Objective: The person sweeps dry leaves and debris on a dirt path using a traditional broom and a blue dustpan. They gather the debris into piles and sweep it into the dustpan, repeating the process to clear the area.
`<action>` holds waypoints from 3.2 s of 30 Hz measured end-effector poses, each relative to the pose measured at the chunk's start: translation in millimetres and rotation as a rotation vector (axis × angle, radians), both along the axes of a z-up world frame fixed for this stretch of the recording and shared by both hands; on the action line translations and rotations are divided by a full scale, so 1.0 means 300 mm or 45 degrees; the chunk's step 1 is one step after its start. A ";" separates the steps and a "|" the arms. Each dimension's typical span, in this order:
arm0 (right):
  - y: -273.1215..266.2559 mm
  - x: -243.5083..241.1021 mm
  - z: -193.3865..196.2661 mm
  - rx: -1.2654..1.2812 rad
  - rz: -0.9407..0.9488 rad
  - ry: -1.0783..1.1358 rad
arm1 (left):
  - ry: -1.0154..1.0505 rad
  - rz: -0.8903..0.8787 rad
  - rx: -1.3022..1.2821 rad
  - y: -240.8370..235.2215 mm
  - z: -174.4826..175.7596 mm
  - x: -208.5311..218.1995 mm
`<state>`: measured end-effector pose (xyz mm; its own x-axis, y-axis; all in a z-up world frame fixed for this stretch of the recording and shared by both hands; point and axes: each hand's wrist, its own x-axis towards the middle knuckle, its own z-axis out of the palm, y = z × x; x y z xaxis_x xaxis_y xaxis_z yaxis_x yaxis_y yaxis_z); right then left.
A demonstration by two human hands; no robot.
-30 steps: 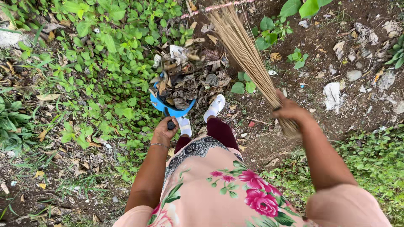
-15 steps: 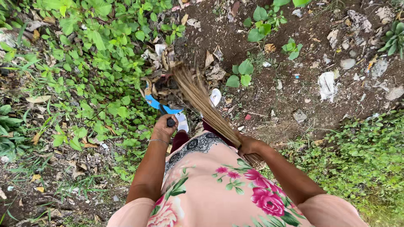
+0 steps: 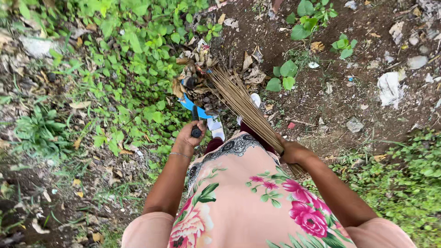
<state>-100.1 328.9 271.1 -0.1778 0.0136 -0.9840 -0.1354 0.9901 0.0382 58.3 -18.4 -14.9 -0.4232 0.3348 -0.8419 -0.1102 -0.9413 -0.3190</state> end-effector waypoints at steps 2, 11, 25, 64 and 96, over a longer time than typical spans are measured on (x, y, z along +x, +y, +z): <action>-0.003 0.007 0.073 0.022 0.060 0.036 | 0.263 0.009 0.022 -0.031 0.065 0.021; 0.077 0.122 0.334 -0.040 -0.064 0.305 | 0.361 0.080 0.237 -0.113 0.404 -0.005; 0.464 -0.047 -0.154 -0.280 0.268 0.817 | 0.536 0.211 0.221 0.027 0.781 -0.225; 1.801 -0.908 0.403 -0.393 -0.509 0.912 | 0.594 -0.066 0.508 1.560 1.136 -1.708; 2.322 -3.432 0.924 -0.603 -0.456 1.127 | 1.051 -0.131 0.089 2.137 1.791 -4.009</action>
